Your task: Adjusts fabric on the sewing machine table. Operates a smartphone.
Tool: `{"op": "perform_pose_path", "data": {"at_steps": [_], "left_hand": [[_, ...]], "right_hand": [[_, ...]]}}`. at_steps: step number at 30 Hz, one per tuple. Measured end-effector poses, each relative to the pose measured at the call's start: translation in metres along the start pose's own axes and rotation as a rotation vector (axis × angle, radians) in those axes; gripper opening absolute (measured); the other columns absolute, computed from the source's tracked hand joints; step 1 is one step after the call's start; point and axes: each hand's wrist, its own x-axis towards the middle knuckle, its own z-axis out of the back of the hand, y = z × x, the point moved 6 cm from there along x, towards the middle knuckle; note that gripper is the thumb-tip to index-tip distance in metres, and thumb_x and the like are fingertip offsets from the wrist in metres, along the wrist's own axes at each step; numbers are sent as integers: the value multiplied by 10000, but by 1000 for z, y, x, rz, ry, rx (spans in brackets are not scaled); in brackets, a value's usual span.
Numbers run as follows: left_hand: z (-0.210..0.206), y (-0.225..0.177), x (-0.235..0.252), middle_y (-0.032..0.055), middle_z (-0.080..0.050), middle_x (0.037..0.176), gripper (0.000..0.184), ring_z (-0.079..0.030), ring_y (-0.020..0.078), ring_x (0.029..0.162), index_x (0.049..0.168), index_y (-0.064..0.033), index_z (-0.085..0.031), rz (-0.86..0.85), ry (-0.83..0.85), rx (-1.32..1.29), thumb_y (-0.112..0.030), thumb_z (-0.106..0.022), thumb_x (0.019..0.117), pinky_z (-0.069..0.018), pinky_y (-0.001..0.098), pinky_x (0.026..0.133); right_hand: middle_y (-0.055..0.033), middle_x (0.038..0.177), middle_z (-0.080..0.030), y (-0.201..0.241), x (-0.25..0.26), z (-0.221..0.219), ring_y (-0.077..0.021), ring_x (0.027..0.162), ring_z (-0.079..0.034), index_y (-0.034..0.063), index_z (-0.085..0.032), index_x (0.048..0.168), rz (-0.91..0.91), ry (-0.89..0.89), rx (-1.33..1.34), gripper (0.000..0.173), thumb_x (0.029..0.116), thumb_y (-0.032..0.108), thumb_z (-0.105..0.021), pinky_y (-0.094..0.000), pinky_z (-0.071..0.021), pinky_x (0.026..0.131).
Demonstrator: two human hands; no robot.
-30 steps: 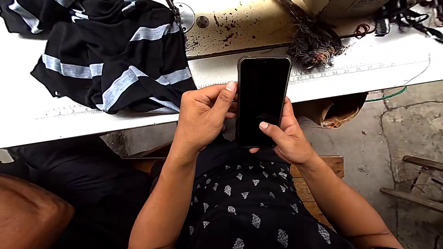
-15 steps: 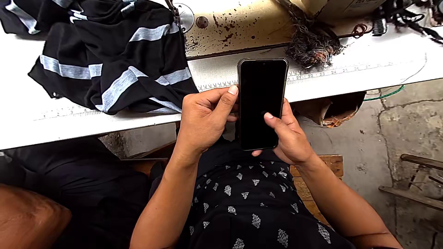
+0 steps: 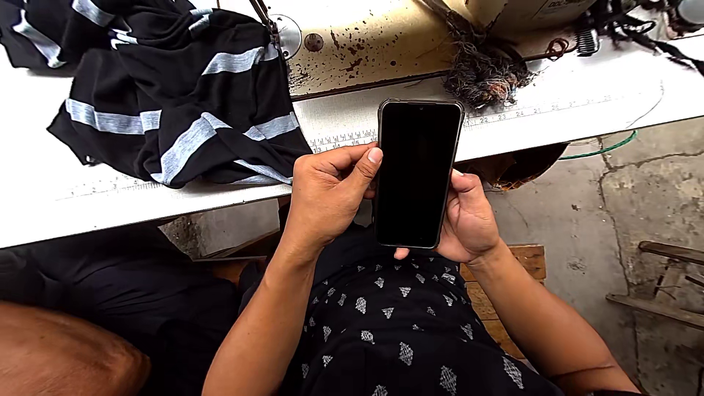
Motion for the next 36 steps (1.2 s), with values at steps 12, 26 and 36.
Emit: {"op": "perform_pose_path", "data": {"at_steps": [12,26,36], "left_hand": [[8,-2,1,22,-741,881,158,-704,88,648,1125,-38,-729,-34,-78,52,-120,-640,1023,-600,230,507],[5,5,-3,43,-742,905,162,-721,121,687,1129,-32,-725,-12,-104,22,-120,-644,1020,-631,266,563],[5,2,-3,45,-745,905,157,-727,122,690,1127,-29,-721,-23,-83,1,-114,-645,1018,-636,269,567]], "right_hand": [[-64,1313,-593,18,7,-11,-198,1163,-655,197,-221,1531,241,-33,-708,858,834,-93,-629,-387,-613,920],[-51,1233,-639,21,7,-11,-130,1098,-665,114,-393,1478,329,-283,-871,558,964,41,-597,-299,-597,900],[-68,1243,-639,23,6,-9,-154,1113,-667,107,-403,1467,321,-252,-828,577,938,-40,-579,-330,-602,910]]}}
